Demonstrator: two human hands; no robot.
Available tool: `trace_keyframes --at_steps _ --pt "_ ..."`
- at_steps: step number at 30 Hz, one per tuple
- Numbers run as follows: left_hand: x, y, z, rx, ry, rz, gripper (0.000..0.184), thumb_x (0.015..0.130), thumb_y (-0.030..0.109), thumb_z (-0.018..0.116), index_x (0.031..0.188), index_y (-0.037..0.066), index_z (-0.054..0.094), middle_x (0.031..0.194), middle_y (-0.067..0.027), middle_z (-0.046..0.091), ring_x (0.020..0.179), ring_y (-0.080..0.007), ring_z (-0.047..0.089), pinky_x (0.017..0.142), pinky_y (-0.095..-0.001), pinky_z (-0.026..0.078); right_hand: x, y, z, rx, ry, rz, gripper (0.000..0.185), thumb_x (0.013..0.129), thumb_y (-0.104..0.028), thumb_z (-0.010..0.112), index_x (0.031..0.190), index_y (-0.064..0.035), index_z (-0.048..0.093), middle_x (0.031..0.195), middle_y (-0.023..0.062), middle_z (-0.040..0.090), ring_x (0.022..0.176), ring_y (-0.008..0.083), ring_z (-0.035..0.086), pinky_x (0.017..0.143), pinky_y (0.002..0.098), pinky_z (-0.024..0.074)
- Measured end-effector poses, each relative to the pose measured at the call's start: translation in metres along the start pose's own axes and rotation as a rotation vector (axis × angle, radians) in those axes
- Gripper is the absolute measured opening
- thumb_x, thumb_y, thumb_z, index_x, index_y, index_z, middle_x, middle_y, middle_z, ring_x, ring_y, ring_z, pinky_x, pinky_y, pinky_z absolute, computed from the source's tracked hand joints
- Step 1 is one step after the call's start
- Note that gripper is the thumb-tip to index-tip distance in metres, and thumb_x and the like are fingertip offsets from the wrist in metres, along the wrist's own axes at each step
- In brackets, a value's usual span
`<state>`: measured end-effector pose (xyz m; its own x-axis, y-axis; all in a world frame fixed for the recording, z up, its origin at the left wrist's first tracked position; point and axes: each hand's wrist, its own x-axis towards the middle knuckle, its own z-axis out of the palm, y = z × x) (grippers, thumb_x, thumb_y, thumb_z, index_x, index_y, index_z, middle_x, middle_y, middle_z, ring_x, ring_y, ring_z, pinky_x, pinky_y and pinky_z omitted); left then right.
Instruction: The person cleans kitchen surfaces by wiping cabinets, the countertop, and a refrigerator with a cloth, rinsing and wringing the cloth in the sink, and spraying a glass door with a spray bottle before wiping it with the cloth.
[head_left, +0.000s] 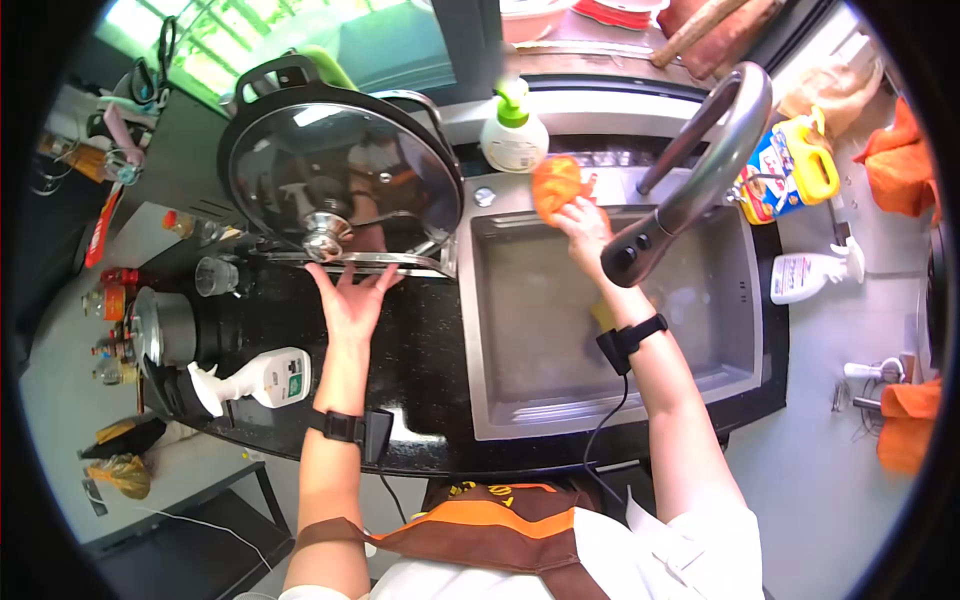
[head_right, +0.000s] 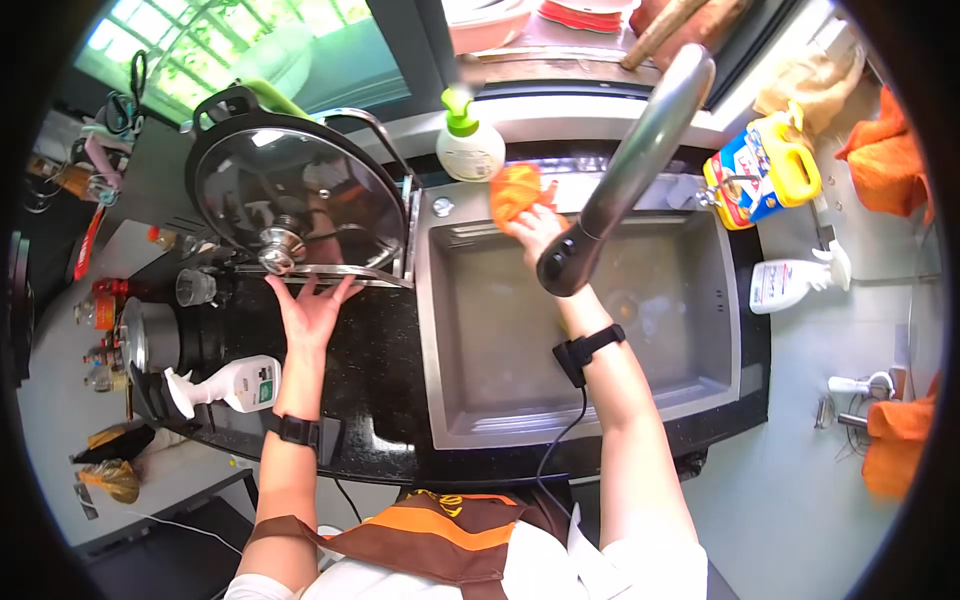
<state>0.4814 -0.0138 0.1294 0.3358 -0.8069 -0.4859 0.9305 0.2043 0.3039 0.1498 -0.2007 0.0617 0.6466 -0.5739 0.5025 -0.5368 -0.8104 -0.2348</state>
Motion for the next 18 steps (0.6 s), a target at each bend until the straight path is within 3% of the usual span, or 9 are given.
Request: trace_keyframes --at_steps 2,4,6,8,9,11,14,15,18 --pt "0.004 -0.002 0.000 0.103 0.006 -0.015 0.127 0.062 0.066 0.066 0.142 0.011 -0.014 0.144 -0.0289 -0.008 0.132 -0.0500 0.008 0.106 -0.0576 0.025 -0.008 0.021 0.010 -0.013 -0.065 -0.012 0.037 0.063 0.003 0.055 0.098 -0.0068 0.063 0.105 0.0133 0.060 0.108 0.0346 0.052 0.098 0.0416 0.0383" --pt "0.007 0.002 -0.011 0.129 -0.010 0.027 0.128 0.061 0.066 0.067 0.142 0.008 -0.013 0.144 -0.0297 -0.008 0.132 -0.0485 0.010 0.107 -0.0568 0.025 -0.014 0.044 0.005 0.087 0.203 0.026 0.035 0.067 0.005 0.052 0.098 -0.0060 0.063 0.104 0.0155 0.060 0.109 0.0330 0.052 0.099 0.0404 0.0381" --pt "-0.002 0.002 -0.009 0.022 -0.032 0.003 0.123 0.064 0.062 0.069 0.143 0.009 -0.009 0.145 -0.0264 -0.014 0.133 -0.0493 -0.002 0.109 -0.0579 0.017 -0.005 0.048 -0.011 -0.148 0.059 0.274 0.032 0.072 0.005 0.049 0.100 -0.0036 0.061 0.102 0.0196 0.059 0.105 0.0342 0.053 0.095 0.0429 0.0407" --pt "-0.005 0.004 -0.012 -0.025 -0.076 -0.017 0.107 0.075 0.059 0.062 0.143 0.007 -0.003 0.145 -0.0300 -0.008 0.134 -0.0491 0.002 0.109 -0.0577 0.018 0.001 0.025 -0.014 -0.061 0.027 0.591 0.028 0.074 0.003 0.049 0.100 0.0001 0.060 0.096 0.0224 0.059 0.096 0.0369 0.055 0.086 0.0452 0.0448" --pt "-0.002 0.008 -0.018 -0.001 -0.012 -0.010 0.099 0.081 0.055 0.057 0.143 0.007 -0.003 0.144 -0.0319 -0.005 0.133 -0.0498 0.007 0.108 -0.0581 0.019 0.003 0.001 -0.013 -0.135 0.181 0.450 0.019 0.069 -0.003 0.054 0.088 -0.0028 0.058 0.079 0.0193 0.056 0.074 0.0348 0.057 0.065 0.0450 0.0472" --pt "0.002 0.017 -0.027 0.079 0.175 0.020 0.082 0.091 0.041 0.048 0.142 0.011 -0.010 0.142 -0.0349 0.002 0.130 -0.0522 0.019 0.106 -0.0606 0.021 0.012 -0.063 -0.017 -0.013 0.094 0.358 0.030 0.067 -0.012 0.058 0.094 -0.0014 0.052 0.079 0.0188 0.053 0.078 0.0354 0.055 0.067 0.0450 0.0462" --pt "0.012 0.041 -0.026 0.424 0.413 0.205 0.081 0.090 0.015 0.051 0.142 0.027 -0.011 0.137 -0.0328 0.019 0.118 -0.0480 0.040 0.095 -0.0581 0.038 0.018 -0.138 0.008 0.222 -0.090 0.238 0.058 0.072 -0.037 0.070 0.111 0.0021 0.051 0.092 0.0181 0.058 0.090 0.0355 0.054 0.075 0.0408 0.0475" --pt "0.018 0.049 -0.020 0.515 0.538 0.277 0.080 0.086 0.007 0.053 0.141 0.028 -0.001 0.130 -0.0283 0.033 0.105 -0.0413 0.052 0.086 -0.0509 0.047 0.021 -0.151 0.026 0.142 -0.056 0.105 0.059 0.069 -0.037 0.073 0.108 0.0019 0.053 0.091 0.0161 0.058 0.086 0.0337 0.055 0.073 0.0401 0.0476" --pt "0.023 0.072 -0.011 0.789 0.287 0.371 0.054 0.081 0.002 0.054 0.128 0.018 0.033 0.102 -0.0113 0.057 0.084 -0.0285 0.063 0.076 -0.0437 0.052 0.038 -0.167 0.060 0.150 -0.131 0.183 0.035 0.071 -0.029 0.072 0.093 -0.0066 0.058 0.083 0.0097 0.060 0.081 0.0276 0.057 0.069 0.0382 0.0473"
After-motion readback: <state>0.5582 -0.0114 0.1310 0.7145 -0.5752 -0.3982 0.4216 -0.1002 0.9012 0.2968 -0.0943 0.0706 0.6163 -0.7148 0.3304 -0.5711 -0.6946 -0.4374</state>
